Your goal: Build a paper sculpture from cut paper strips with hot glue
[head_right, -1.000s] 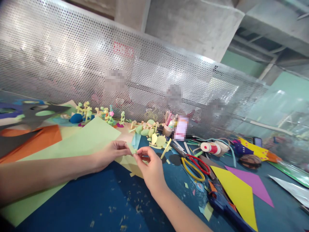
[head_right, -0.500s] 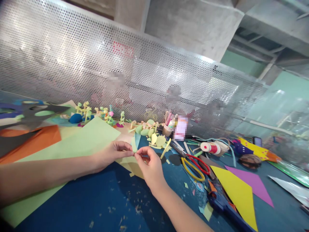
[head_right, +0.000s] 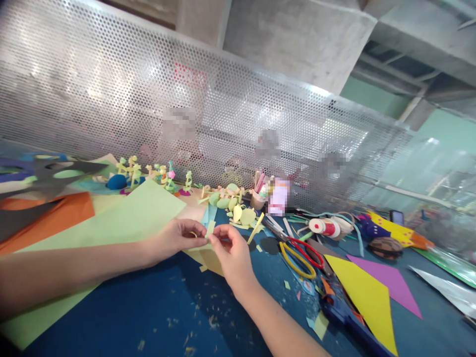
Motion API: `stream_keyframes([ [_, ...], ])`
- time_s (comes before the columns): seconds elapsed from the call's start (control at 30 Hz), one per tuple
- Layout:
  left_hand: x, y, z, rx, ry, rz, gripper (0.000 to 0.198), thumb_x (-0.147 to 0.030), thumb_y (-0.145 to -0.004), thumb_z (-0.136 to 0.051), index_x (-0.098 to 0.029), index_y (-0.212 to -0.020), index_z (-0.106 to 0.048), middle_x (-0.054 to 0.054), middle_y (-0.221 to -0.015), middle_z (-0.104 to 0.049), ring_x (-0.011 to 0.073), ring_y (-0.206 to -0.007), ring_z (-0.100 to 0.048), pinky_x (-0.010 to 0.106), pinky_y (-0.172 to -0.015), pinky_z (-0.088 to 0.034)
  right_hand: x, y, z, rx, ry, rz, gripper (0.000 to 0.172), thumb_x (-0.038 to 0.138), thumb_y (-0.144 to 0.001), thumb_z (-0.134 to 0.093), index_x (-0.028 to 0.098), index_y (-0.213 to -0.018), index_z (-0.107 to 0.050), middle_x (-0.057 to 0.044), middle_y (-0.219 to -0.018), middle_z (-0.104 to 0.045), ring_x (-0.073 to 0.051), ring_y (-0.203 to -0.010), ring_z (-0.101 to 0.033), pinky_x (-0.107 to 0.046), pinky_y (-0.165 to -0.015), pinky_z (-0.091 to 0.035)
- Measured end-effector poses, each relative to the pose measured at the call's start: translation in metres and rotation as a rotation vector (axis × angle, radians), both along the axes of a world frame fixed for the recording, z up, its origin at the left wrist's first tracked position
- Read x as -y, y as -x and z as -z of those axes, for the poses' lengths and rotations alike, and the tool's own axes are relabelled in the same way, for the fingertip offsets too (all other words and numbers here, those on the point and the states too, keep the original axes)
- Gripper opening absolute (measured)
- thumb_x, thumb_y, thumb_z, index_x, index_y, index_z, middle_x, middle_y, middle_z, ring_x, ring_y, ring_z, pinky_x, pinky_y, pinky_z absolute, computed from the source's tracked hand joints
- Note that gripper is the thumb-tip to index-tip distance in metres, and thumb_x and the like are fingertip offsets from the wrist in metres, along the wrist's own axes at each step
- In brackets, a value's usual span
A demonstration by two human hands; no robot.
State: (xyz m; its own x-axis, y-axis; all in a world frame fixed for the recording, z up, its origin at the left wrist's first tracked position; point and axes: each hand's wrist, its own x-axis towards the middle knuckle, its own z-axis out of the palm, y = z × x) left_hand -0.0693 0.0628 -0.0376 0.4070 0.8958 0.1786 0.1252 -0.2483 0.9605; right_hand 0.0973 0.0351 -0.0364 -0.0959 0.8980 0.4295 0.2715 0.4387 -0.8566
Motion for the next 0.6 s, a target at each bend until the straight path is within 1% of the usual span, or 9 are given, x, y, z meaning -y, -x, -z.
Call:
stream_keyframes([
  [0.2,0.0004,-0.0008,-0.0002,-0.017,-0.038,-0.016,0.026,-0.042,-0.066,-0.065,-0.017,-0.075,-0.064,0.000,-0.072,-0.062,0.0119,-0.063,-0.053,0.022,-0.059,-0.039,0.0020,0.0001,-0.0022,0.002,0.012,0.013,0.017,0.036,-0.076,-0.059,0.019,-0.079,-0.058,-0.002,-0.076,-0.060,-0.017,-0.072,-0.058,-0.028,-0.068,-0.048],
  [0.37,-0.0003,-0.0008,0.0006,-0.040,-0.050,-0.026,0.025,-0.042,-0.067,-0.065,-0.018,-0.074,-0.064,-0.001,-0.072,-0.062,0.0119,-0.063,-0.053,0.022,-0.060,-0.039,0.0008,0.0000,-0.0014,0.021,0.030,0.000,0.017,0.036,-0.076,-0.058,0.019,-0.078,-0.056,-0.002,-0.074,-0.059,-0.017,-0.071,-0.057,-0.028,-0.068,-0.048],
  [0.43,-0.0005,-0.0006,0.0011,-0.022,-0.042,-0.019,0.024,-0.041,-0.067,-0.065,-0.018,-0.074,-0.064,-0.001,-0.072,-0.062,0.0117,-0.063,-0.053,0.022,-0.059,-0.039,0.0001,0.0004,0.0001,-0.002,0.024,0.003,0.017,0.035,-0.076,-0.059,0.020,-0.079,-0.053,-0.001,-0.074,-0.058,-0.016,-0.070,-0.057,-0.027,-0.067,-0.047],
  [0.53,-0.0006,-0.0005,0.0015,0.002,-0.032,-0.011,0.025,-0.041,-0.067,-0.065,-0.018,-0.075,-0.064,-0.001,-0.073,-0.061,0.0116,-0.062,-0.053,0.022,-0.059,-0.039,0.0011,0.0013,0.0015,-0.064,0.005,0.000,0.020,0.033,-0.076,-0.059,0.023,-0.080,-0.043,0.001,-0.072,-0.058,-0.014,-0.067,-0.057,-0.026,-0.063,-0.047],
  [0.6,-0.0006,-0.0005,0.0014,0.008,-0.038,-0.012,0.025,-0.041,-0.067,-0.065,-0.017,-0.076,-0.064,0.000,-0.073,-0.061,0.0122,-0.064,-0.054,0.022,-0.061,-0.040,0.0038,0.0017,0.0009,-0.020,-0.044,0.040,0.019,0.032,-0.078,-0.058,0.023,-0.078,-0.041,0.002,-0.071,-0.057,-0.014,-0.066,-0.057,-0.025,-0.060,-0.046],
])
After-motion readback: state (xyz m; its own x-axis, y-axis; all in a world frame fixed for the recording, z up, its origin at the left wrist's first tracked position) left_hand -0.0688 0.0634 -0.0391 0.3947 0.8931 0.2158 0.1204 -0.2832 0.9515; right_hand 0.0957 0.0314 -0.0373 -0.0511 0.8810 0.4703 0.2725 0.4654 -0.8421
